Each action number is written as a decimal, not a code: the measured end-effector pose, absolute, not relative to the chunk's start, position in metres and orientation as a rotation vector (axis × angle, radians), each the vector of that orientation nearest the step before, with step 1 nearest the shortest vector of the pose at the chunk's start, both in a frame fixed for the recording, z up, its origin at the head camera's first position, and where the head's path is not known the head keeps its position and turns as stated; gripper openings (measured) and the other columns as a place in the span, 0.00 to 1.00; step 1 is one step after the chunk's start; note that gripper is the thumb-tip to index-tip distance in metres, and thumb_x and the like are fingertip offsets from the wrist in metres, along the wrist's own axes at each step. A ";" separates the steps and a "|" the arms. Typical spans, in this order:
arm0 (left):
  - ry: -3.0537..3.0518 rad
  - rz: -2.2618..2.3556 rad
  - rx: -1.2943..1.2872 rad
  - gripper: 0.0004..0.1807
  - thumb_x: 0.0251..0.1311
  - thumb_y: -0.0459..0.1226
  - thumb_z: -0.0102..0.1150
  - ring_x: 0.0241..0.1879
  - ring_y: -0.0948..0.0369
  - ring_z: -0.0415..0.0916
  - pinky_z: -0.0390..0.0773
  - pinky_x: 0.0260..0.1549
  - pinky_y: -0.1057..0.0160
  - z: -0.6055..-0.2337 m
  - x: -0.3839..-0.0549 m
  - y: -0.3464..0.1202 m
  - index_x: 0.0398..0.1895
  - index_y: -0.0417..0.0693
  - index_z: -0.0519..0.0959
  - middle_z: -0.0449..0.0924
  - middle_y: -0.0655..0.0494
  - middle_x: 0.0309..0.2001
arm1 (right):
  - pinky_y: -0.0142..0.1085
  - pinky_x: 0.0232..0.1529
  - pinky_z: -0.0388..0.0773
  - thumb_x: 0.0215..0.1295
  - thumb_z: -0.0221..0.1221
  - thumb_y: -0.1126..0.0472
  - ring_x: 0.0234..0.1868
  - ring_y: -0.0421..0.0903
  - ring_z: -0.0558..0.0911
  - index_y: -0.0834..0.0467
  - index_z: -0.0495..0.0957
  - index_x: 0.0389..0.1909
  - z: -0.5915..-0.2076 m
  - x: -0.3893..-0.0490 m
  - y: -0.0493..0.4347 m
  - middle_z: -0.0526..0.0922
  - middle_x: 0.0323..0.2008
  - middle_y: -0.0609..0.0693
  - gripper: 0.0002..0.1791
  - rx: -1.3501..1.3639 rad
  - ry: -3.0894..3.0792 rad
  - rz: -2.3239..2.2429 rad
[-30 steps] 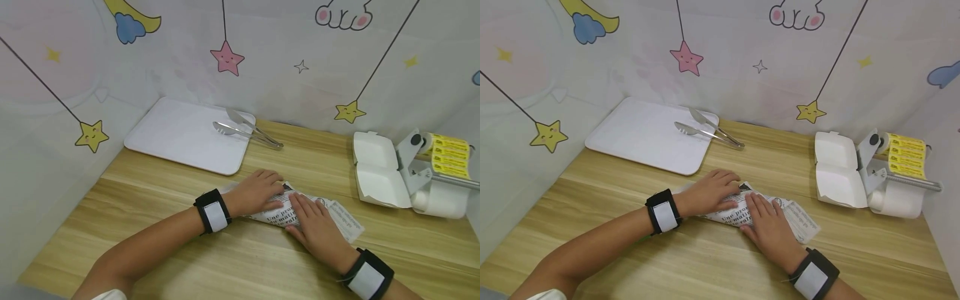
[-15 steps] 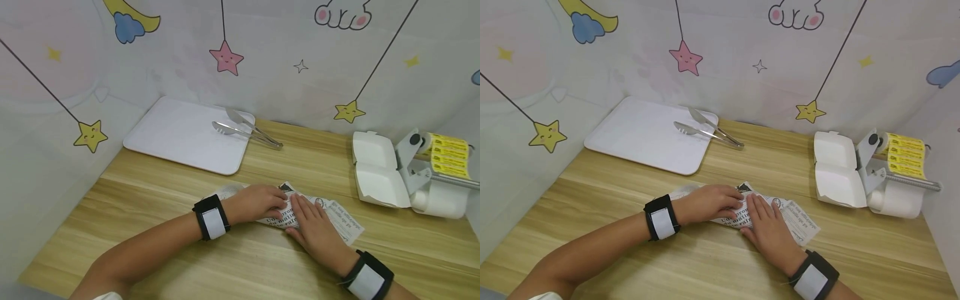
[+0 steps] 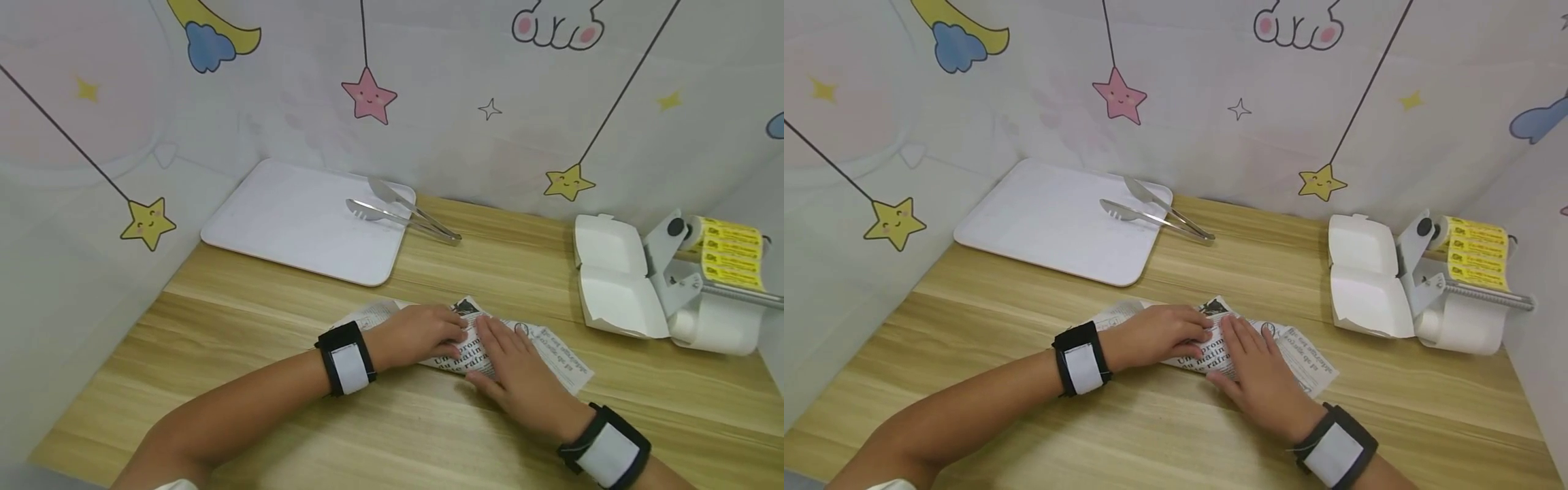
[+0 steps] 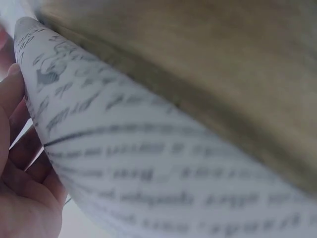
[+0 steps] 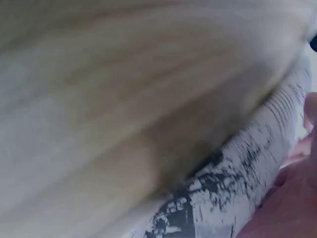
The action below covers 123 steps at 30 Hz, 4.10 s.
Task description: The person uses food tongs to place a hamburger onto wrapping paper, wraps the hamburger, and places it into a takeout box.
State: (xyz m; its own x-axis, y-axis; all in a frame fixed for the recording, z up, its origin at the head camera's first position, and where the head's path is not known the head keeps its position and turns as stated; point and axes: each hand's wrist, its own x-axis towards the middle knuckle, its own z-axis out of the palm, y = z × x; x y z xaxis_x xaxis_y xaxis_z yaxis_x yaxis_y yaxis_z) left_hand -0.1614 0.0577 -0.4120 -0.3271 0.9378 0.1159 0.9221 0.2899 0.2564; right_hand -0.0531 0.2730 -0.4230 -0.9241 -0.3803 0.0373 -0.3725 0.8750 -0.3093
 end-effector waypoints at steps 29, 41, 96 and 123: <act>2.472 0.546 1.718 0.19 0.70 0.48 0.61 0.65 0.57 0.74 0.70 0.65 0.62 -0.415 -0.162 0.053 0.55 0.46 0.85 0.80 0.51 0.62 | 0.40 0.62 0.76 0.83 0.45 0.56 0.58 0.44 0.82 0.72 0.51 0.71 -0.426 -0.006 0.259 0.75 0.63 0.60 0.29 0.657 1.748 -2.339; 2.476 0.556 1.696 0.19 0.70 0.48 0.61 0.64 0.57 0.75 0.70 0.65 0.62 -0.415 -0.159 0.052 0.55 0.47 0.85 0.80 0.52 0.63 | 0.33 0.53 0.80 0.79 0.52 0.54 0.51 0.37 0.80 0.62 0.54 0.73 -0.439 -0.023 0.240 0.79 0.52 0.42 0.30 0.788 1.744 -2.507; 2.505 0.432 1.785 0.16 0.74 0.44 0.57 0.60 0.61 0.76 0.70 0.64 0.67 -0.414 -0.155 0.053 0.55 0.46 0.84 0.82 0.55 0.57 | 0.56 0.73 0.58 0.70 0.45 0.80 0.75 0.60 0.61 0.66 0.62 0.74 -0.429 -0.041 0.227 0.62 0.74 0.65 0.31 -0.017 3.004 -1.448; 2.562 0.329 1.728 0.20 0.73 0.48 0.56 0.68 0.58 0.69 0.66 0.68 0.52 -0.414 -0.153 0.053 0.62 0.53 0.81 0.77 0.56 0.66 | 0.56 0.62 0.66 0.50 0.47 0.90 0.67 0.65 0.61 0.63 0.55 0.78 -0.428 -0.054 0.230 0.55 0.70 0.70 0.50 -0.247 3.221 -1.108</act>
State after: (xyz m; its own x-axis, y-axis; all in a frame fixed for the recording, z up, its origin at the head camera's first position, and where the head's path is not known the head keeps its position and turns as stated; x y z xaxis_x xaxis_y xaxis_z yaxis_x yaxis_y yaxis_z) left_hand -0.1528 0.0530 -0.4140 -0.3813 0.9201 0.0900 0.9129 0.3594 0.1934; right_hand -0.0543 0.2299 -0.4284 -0.9524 -0.0463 0.3013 -0.2219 0.7832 -0.5809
